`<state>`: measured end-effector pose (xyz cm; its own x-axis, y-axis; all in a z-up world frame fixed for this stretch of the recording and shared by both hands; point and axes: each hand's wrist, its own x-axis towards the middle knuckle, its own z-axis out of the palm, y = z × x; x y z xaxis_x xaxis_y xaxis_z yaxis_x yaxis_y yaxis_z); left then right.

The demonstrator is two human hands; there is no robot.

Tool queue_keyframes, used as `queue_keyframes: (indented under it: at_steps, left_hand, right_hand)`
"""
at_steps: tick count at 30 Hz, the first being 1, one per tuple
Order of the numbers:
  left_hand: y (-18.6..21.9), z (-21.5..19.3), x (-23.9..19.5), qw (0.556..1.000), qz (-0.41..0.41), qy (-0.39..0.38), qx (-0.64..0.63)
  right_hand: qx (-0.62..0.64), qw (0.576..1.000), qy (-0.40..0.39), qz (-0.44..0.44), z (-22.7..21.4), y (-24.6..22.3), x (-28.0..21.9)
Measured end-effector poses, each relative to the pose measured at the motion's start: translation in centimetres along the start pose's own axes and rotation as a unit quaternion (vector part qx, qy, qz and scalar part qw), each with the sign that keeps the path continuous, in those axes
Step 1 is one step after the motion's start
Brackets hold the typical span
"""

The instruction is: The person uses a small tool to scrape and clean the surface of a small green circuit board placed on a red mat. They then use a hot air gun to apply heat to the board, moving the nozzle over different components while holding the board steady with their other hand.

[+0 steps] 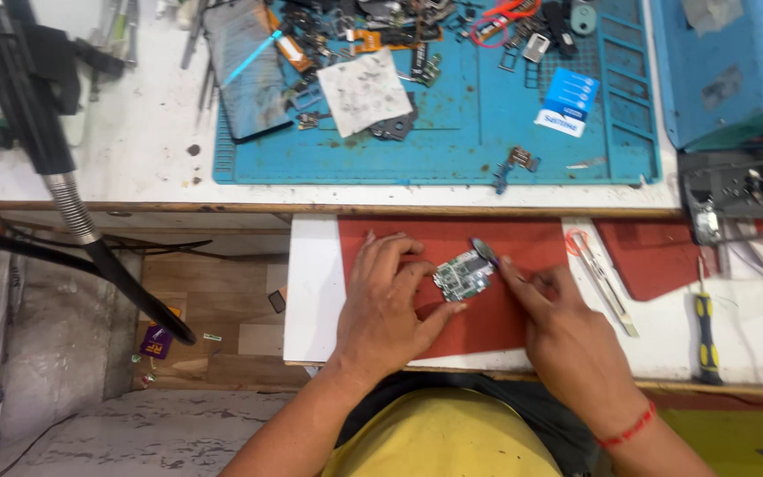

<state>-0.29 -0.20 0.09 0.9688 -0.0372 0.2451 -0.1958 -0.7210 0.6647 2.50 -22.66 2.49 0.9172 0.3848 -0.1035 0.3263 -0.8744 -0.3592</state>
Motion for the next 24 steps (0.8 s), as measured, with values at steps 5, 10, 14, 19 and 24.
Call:
queue_keyframes:
  at_steps: [5, 10, 14, 19, 24]
  left_hand:
    - [0.2, -0.1, 0.0, 1.0, 0.011, 0.01, 0.006]
    - [0.1, -0.1, -0.3, 1.0, -0.001, 0.004, 0.014]
    - [0.4, 0.0, -0.2, 1.0, -0.001, 0.003, 0.016]
    - [0.3, 0.0, 0.0, 1.0, 0.01, 0.013, 0.017]
    - [0.2, -0.2, 0.1, 1.0, 0.004, 0.001, 0.011]
  right_hand:
    - [0.027, 0.998, -0.04, -0.031, 0.3, 0.1, -0.4]
    - [0.001, 0.997, -0.075, -0.025, -0.1, -0.5, -1.1]
    - [-0.007, 0.996, -0.089, -0.005, -0.6, -0.1, -1.0]
    - [0.007, 0.998, -0.068, -0.002, -0.8, -0.2, -0.9]
    - [-0.018, 0.993, -0.117, 0.002, -0.8, -0.6, -1.5]
